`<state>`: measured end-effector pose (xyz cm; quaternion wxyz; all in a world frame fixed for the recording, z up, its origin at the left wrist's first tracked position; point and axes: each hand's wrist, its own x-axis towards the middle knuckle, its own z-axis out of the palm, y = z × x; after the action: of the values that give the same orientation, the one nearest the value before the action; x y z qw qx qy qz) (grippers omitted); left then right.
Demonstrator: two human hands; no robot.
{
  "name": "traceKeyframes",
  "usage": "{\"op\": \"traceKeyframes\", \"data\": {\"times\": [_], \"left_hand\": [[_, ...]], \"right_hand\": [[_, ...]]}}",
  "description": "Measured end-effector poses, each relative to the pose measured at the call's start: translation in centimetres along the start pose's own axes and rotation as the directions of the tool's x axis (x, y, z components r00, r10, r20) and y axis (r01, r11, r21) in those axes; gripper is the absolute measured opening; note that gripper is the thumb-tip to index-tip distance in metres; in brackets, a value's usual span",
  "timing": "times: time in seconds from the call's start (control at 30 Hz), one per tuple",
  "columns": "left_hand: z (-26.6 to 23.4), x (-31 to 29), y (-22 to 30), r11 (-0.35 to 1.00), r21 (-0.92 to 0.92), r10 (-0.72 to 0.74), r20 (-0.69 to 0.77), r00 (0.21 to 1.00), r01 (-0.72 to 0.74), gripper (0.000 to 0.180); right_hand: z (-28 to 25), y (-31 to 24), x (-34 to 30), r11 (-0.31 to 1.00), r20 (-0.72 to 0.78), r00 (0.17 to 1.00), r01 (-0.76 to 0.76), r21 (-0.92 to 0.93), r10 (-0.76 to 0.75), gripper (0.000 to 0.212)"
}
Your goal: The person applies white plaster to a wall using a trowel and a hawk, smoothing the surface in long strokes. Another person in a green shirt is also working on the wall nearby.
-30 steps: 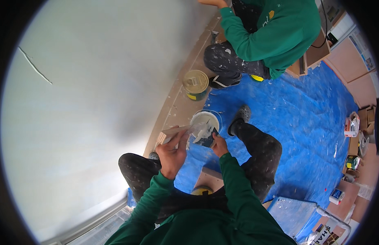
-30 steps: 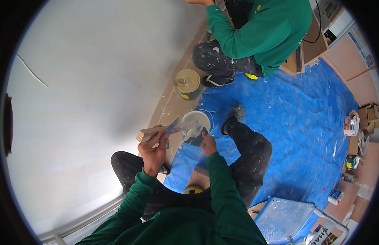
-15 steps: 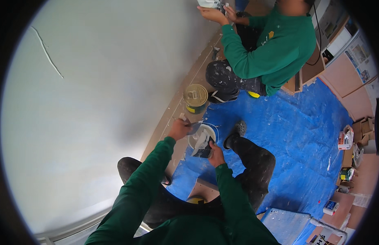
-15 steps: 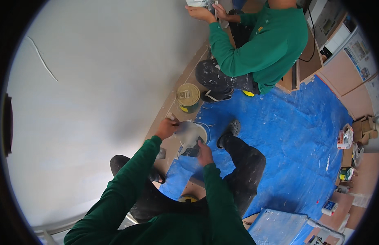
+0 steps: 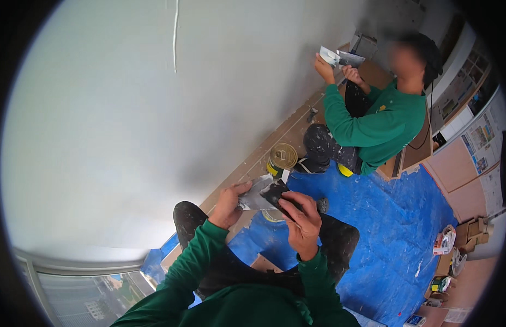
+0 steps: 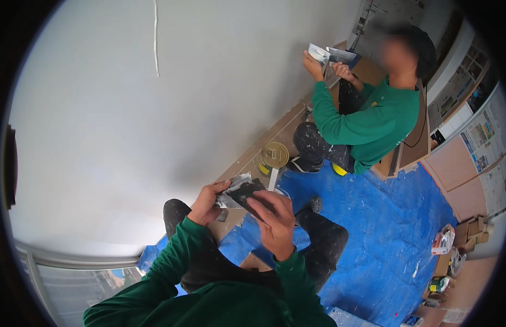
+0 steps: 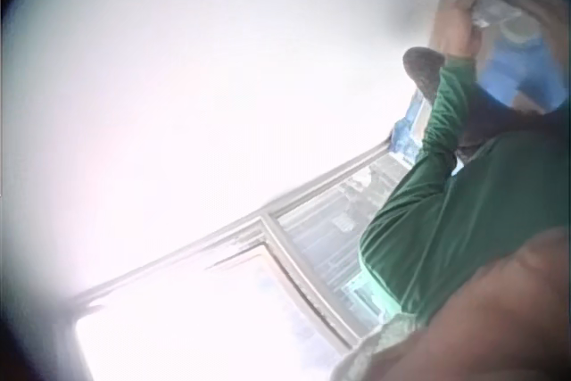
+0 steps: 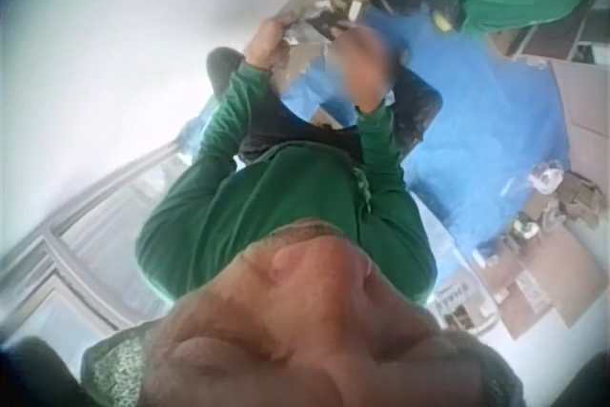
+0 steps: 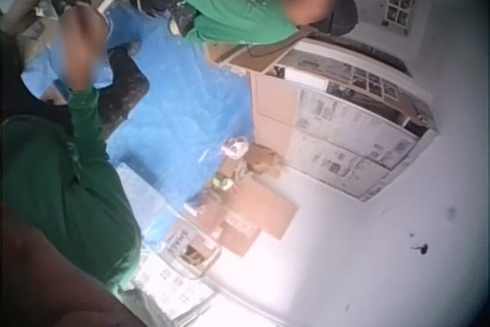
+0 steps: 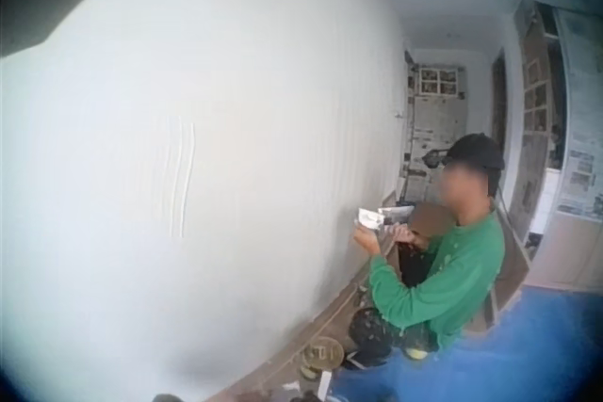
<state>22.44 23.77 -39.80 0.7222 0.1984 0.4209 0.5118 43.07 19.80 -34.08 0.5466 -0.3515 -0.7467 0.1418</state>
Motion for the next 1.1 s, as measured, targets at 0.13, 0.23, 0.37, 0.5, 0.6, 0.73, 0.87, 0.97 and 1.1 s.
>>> {"op": "traceKeyframes", "data": {"times": [0.13,0.23,0.37,0.5,0.6,0.73,0.87,0.97,1.1], "left_hand": [[3.4,-7.0,2.2,0.961,-0.268,-0.072,0.003,0.997,0.070,0.029],[1.9,-8.2,1.7,0.923,-0.382,0.029,-0.024,0.999,-0.036,0.030],[0.7,-9.0,1.7,0.891,-0.430,0.119,-0.090,0.989,-0.147,0.029],[1.3,-10.9,2.7,0.857,-0.458,0.229,-0.071,0.971,-0.236,0.028],[1.1,-11.5,2.7,0.826,-0.494,0.265,-0.084,0.961,-0.271,0.027],[0.6,-12.3,3.3,0.808,-0.520,0.289,-0.061,0.955,-0.277,0.028],[1.0,-14.1,5.2,0.806,-0.541,0.285,-0.001,0.958,-0.240,0.032],[1.0,-13.7,4.9,0.794,-0.567,0.271,0.008,0.963,-0.219,0.033],[1.6,-13.9,4.7,0.780,-0.582,0.263,-0.030,0.964,-0.231,0.033]], "right_hand": [[2.9,-3.4,-0.6,0.996,0.060,0.998,0.017,0.087,-0.023,0.043],[3.5,-6.6,0.1,0.998,0.042,0.998,-0.039,0.056,0.036,0.045],[3.5,-8.6,0.4,0.980,0.122,0.992,0.049,-0.191,-0.025,0.050],[2.6,-9.5,0.9,0.954,0.175,0.984,0.084,-0.289,-0.033,0.057],[1.5,-9.6,0.6,0.945,0.211,0.977,0.106,-0.310,-0.040,0.061],[-0.5,-9.3,0.4,0.910,0.235,0.972,0.108,-0.400,-0.013,0.047],[-0.8,-8.3,0.4,0.982,0.080,0.990,-0.101,-0.157,0.114,0.030],[0.3,-10.9,1.4,0.829,-0.001,0.886,-0.435,0.351,0.465,0.038],[2.9,-13.6,2.2,0.723,-0.042,0.882,-0.356,0.592,0.470,0.038]]}}
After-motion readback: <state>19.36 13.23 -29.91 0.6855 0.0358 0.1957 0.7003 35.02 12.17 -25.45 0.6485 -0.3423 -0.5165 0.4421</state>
